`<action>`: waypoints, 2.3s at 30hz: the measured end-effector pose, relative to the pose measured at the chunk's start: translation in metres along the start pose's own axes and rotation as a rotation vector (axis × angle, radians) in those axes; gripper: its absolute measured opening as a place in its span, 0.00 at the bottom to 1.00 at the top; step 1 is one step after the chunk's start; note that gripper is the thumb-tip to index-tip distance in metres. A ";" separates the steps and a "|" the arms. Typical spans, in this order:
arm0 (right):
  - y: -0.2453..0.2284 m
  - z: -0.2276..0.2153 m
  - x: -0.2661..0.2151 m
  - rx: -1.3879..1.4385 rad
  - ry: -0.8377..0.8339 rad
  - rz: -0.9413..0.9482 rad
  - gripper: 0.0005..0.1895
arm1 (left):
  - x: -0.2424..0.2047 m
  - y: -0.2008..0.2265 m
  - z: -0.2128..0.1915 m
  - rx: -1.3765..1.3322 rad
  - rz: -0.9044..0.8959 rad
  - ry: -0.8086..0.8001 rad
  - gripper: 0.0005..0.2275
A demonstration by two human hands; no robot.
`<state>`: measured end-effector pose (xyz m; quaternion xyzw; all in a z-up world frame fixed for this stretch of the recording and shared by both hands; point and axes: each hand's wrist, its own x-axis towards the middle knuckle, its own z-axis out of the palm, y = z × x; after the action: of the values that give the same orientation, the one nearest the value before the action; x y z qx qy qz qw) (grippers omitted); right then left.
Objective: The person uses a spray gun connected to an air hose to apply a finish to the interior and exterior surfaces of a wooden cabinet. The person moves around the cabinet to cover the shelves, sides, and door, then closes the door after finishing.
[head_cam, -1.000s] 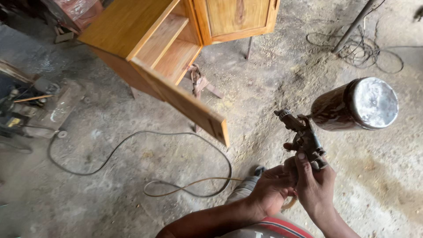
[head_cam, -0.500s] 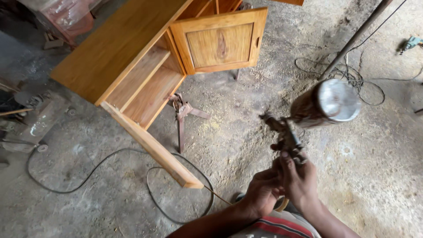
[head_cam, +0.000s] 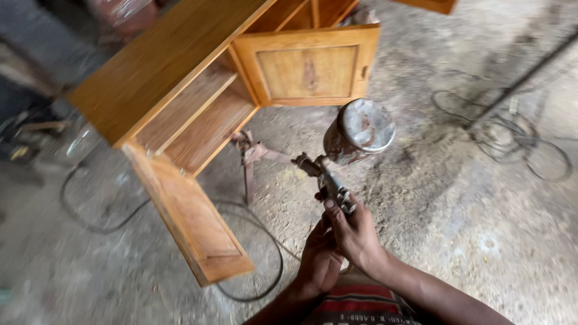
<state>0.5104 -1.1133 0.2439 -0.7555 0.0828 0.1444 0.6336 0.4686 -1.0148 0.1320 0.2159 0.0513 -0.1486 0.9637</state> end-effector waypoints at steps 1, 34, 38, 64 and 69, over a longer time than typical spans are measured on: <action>-0.001 -0.007 0.012 -0.004 -0.033 -0.019 0.19 | 0.010 -0.005 0.000 -0.016 0.020 0.031 0.24; -0.041 -0.063 0.144 0.052 -0.524 -0.304 0.31 | 0.091 0.009 0.072 0.325 0.234 0.474 0.17; -0.018 -0.065 0.151 -0.041 -0.483 -0.393 0.32 | 0.070 0.013 0.056 0.307 0.220 0.513 0.20; 0.429 0.026 0.350 -0.382 -0.593 -0.351 0.23 | 0.177 -0.207 -0.341 1.819 0.611 1.172 0.18; 0.419 0.042 0.338 -0.352 -0.623 -0.427 0.22 | 0.190 -0.120 -0.306 1.783 0.831 1.224 0.17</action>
<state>0.6956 -1.1292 -0.2625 -0.7728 -0.2973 0.2431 0.5052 0.6015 -1.0367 -0.2234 0.8549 0.3111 0.3254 0.2579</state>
